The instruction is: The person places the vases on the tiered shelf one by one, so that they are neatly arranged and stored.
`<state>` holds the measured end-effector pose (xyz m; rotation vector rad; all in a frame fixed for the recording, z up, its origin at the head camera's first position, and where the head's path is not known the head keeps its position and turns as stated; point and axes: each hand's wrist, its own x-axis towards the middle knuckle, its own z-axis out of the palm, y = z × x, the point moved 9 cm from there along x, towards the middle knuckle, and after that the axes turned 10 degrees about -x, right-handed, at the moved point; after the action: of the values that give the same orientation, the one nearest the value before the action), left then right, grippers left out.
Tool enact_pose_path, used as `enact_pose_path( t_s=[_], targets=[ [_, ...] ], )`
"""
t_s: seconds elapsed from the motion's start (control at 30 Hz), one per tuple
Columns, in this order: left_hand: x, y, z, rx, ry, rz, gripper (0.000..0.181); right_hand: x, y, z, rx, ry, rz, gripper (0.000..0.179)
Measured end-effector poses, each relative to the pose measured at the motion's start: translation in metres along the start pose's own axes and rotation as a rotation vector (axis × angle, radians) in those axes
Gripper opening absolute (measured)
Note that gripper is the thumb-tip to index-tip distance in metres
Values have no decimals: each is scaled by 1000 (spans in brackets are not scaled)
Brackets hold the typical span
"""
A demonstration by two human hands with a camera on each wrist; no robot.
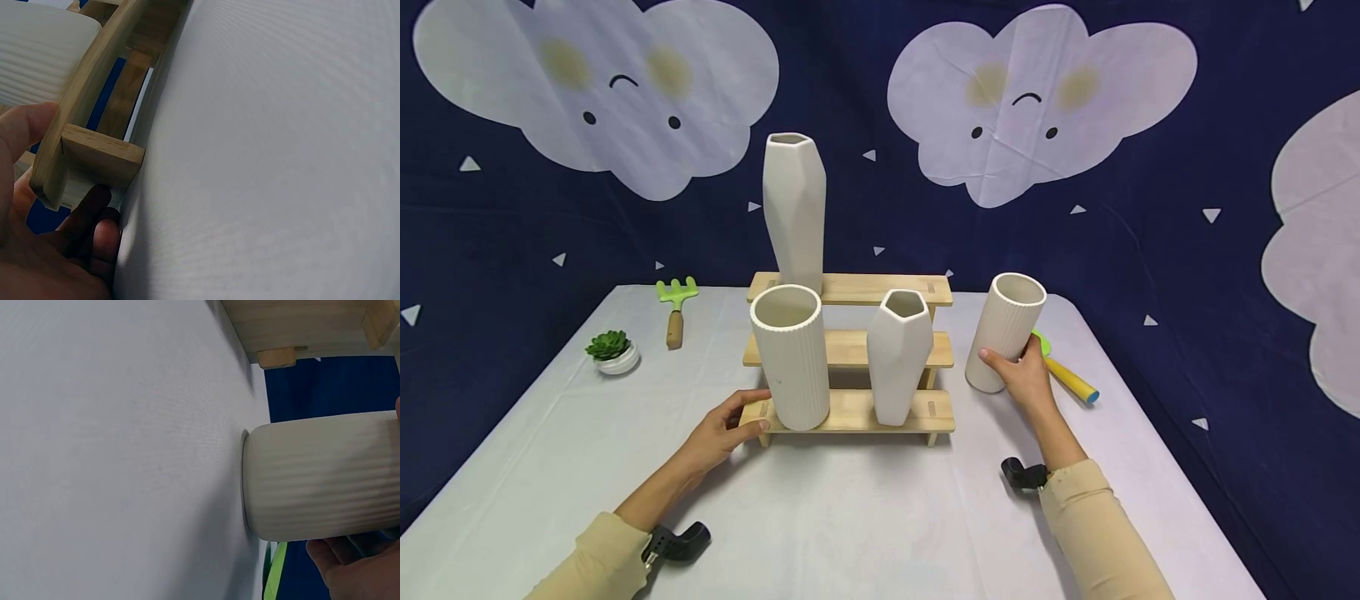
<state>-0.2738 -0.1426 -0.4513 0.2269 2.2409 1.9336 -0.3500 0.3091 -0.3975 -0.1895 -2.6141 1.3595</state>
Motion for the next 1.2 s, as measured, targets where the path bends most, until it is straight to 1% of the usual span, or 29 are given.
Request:
enact_pose_path(
  t_s=[0.47, 0.8, 1.2],
  targets=[
    [0, 1, -1, 4, 12, 3, 50, 4, 0, 2, 30, 21, -18, 83],
    [0, 0, 0, -2, 10, -10, 51, 5, 3, 0, 15, 14, 3, 85],
    [0, 0, 0, -3, 14, -12, 51, 4, 0, -2, 6, 23, -10, 83]
  ],
)
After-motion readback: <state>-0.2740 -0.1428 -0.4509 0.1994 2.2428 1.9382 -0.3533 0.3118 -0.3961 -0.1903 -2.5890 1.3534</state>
